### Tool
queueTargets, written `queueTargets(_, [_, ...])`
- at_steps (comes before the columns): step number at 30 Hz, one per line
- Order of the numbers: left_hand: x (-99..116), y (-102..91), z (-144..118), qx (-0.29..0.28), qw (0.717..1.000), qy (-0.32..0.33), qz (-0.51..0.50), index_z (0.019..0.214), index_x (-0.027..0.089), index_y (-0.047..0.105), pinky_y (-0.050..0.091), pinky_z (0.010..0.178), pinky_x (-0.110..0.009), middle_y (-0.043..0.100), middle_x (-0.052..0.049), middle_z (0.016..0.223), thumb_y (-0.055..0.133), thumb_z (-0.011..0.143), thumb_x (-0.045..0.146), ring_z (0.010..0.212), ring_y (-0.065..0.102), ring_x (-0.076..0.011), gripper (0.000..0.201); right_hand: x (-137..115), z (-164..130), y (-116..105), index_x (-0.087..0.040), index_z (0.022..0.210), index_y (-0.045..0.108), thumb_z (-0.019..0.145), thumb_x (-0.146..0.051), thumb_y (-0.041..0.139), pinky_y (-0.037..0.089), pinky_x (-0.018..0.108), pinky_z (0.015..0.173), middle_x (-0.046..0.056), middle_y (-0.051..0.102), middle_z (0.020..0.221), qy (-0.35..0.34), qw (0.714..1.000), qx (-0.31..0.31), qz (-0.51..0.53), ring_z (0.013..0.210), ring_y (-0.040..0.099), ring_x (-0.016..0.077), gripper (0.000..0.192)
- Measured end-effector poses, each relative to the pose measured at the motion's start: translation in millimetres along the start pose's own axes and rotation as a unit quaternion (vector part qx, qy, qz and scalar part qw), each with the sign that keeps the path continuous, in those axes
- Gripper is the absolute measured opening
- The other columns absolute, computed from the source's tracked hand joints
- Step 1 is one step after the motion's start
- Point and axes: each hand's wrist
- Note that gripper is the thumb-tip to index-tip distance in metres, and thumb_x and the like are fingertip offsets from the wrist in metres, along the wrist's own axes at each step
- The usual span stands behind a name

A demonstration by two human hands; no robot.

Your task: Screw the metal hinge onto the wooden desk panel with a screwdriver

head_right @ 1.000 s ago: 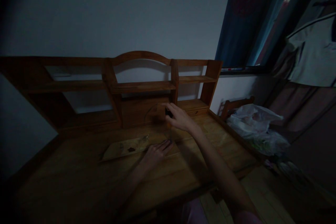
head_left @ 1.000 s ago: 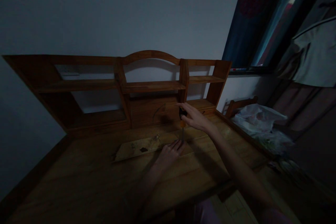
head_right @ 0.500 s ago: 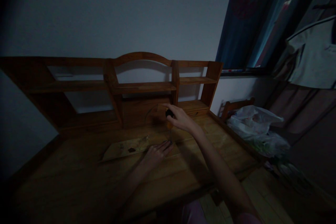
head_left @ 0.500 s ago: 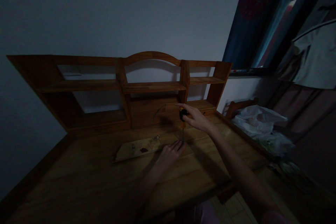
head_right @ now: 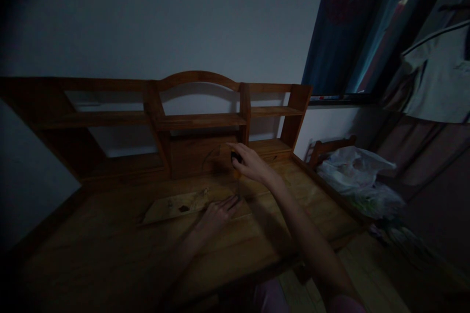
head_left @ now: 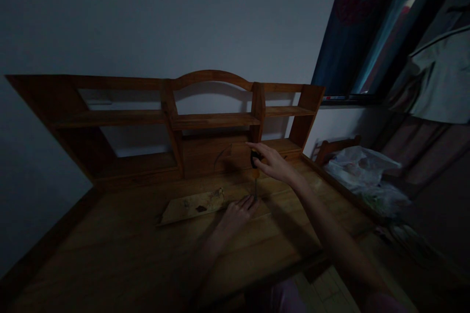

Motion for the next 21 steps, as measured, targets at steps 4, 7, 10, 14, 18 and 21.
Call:
queueTargets(4, [-0.2, 0.0, 1.1, 0.006, 1.000, 0.007, 0.001, 0.144, 0.021, 0.040, 0.054, 0.089, -0.032, 0.050, -0.011, 0.143, 0.045, 0.090, 0.005, 0.126, 0.054, -0.0210, 0.057, -1.7, 0.2, 3.1, -0.026, 0.134, 0.049, 0.090, -0.041, 0.058, 0.047, 0.041, 0.097, 0.008, 0.060, 0.126, 0.015, 1.000, 0.002, -0.020, 0.113, 0.059, 0.0240, 0.048])
queueTargets(7, [-0.2, -3.1, 1.3, 0.008, 1.000, 0.008, -0.001, 0.143, 0.022, 0.041, 0.054, 0.090, -0.033, 0.050, -0.010, 0.142, 0.044, 0.090, 0.005, 0.125, 0.054, -0.0211, 0.056, -3.9, -2.0, 3.7, -0.028, 0.140, 0.044, 0.089, -0.039, 0.059, 0.045, 0.043, 0.100, 0.008, 0.056, 0.133, 0.031, 0.999, 0.003, -0.013, 0.119, 0.055, 0.0250, 0.054])
queueTargets(10, [-0.2, -6.0, 0.5, 0.007, 1.000, 0.004, -0.004, 0.143, 0.022, 0.041, 0.054, 0.088, -0.032, 0.050, -0.011, 0.142, 0.043, 0.090, 0.005, 0.124, 0.055, -0.0208, 0.056, -2.8, -3.5, 2.6, -0.027, 0.146, 0.036, 0.090, -0.025, 0.052, 0.043, 0.043, 0.101, 0.007, 0.053, 0.137, 0.033, 0.999, -0.007, 0.013, 0.121, 0.053, 0.0236, 0.058])
queueTargets(14, [-0.5, -3.0, 0.6, 0.012, 1.000, 0.005, -0.008, 0.142, 0.020, 0.043, 0.054, 0.088, -0.031, 0.052, -0.011, 0.141, 0.041, 0.090, 0.003, 0.123, 0.055, -0.0212, 0.055, -0.3, -2.5, 2.8, -0.026, 0.142, 0.042, 0.091, -0.030, 0.054, 0.050, 0.038, 0.090, 0.007, 0.060, 0.127, 0.036, 0.999, -0.014, 0.014, 0.103, 0.062, 0.0209, 0.053])
queueTargets(18, [-1.0, 1.5, 1.5, 0.007, 1.000, 0.011, -0.005, 0.141, 0.019, 0.044, 0.053, 0.091, -0.033, 0.051, -0.011, 0.141, 0.041, 0.089, 0.002, 0.124, 0.055, -0.0215, 0.054, -2.7, -1.6, 5.2, -0.026, 0.136, 0.048, 0.089, -0.044, 0.059, 0.048, 0.040, 0.094, 0.009, 0.059, 0.126, 0.034, 0.999, 0.012, -0.017, 0.109, 0.059, 0.0238, 0.051])
queueTargets(21, [-0.8, -0.1, 1.0, 0.007, 1.000, 0.012, -0.005, 0.142, 0.020, 0.042, 0.054, 0.090, -0.033, 0.050, -0.011, 0.142, 0.041, 0.090, 0.004, 0.125, 0.054, -0.0219, 0.054, -4.0, -2.1, 4.5, -0.025, 0.138, 0.045, 0.093, -0.040, 0.054, 0.048, 0.040, 0.095, 0.009, 0.058, 0.129, 0.033, 0.999, 0.007, -0.013, 0.111, 0.058, 0.0233, 0.049])
Point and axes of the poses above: each hand's wrist, its own z-axis towards the middle knuckle, its own y-axis out of the palm, x = y × z
